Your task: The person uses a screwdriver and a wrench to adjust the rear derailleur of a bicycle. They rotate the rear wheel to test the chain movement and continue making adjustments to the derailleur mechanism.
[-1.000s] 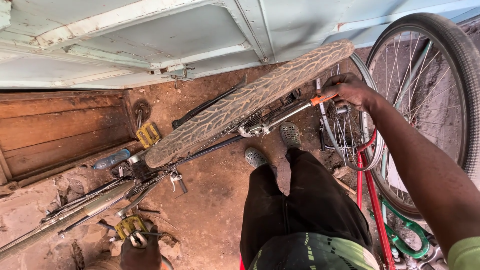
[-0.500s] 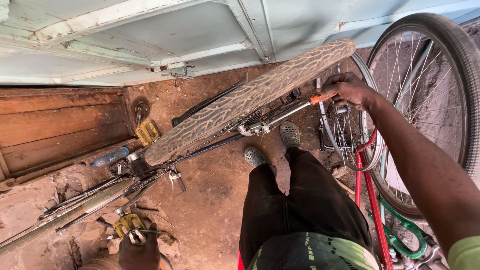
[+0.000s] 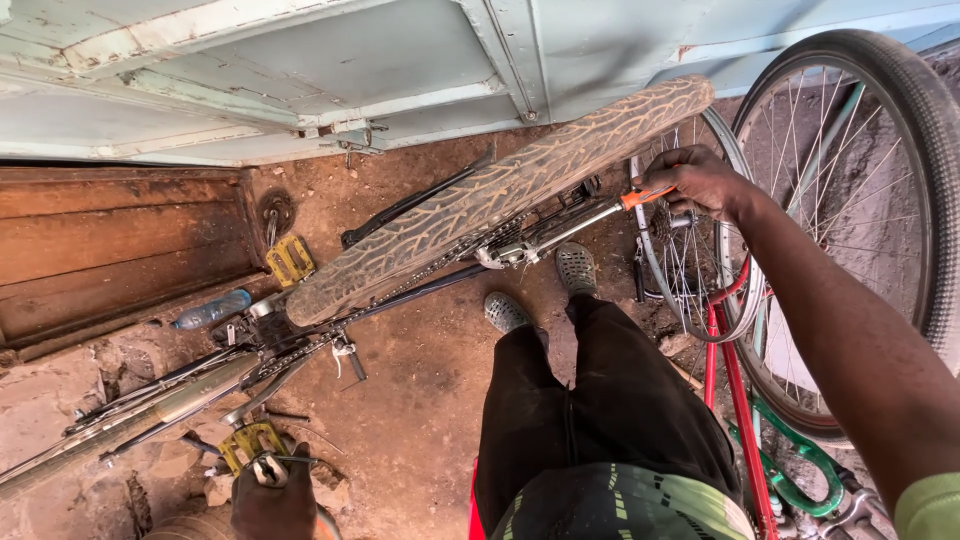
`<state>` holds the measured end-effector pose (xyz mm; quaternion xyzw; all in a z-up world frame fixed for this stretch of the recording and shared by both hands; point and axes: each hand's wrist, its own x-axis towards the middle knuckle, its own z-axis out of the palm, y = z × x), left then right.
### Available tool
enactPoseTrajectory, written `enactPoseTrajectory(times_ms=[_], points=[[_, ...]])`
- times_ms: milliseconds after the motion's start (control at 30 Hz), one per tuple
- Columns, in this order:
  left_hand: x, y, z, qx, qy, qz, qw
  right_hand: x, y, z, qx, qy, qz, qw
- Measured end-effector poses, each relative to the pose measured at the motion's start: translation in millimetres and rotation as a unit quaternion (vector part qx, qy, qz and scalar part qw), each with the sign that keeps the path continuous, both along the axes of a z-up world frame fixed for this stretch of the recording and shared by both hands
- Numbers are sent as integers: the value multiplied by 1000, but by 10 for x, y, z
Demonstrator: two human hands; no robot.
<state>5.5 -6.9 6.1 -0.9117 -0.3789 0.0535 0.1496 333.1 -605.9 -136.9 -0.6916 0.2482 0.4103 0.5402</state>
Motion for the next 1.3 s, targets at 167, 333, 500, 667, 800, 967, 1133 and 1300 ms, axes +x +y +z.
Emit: enactPoseTrajectory(times_ms=[167, 333, 500, 667, 800, 967, 1133, 1300], points=[[-29, 32, -70, -6, -14, -1, 1000, -30, -71, -174, 7, -29, 10, 1000], [56, -234, 92, -61, -71, 46, 995, -61, -71, -221, 14, -42, 3, 999], [527, -1323, 810, -9, -186, -76, 980, -28, 19, 21, -2, -4, -11, 1000], [1076, -1954, 706, -296, -318, 74, 898, -8, 16, -46, 14, 24, -5, 1000], [1399, -2432, 63, -480, -262, -80, 833, 24, -107, -169, 53, -47, 57, 996], [1891, -3015, -742, -500, -190, -222, 815, -54, -213, -209, 91, -87, 82, 989], [2154, -3065, -1331, -448, -41, -239, 861, -144, -256, -187, 150, -142, 41, 978], [2282, -2989, -1088, -451, -32, -166, 876, -238, -197, -133, 173, -153, -15, 973]])
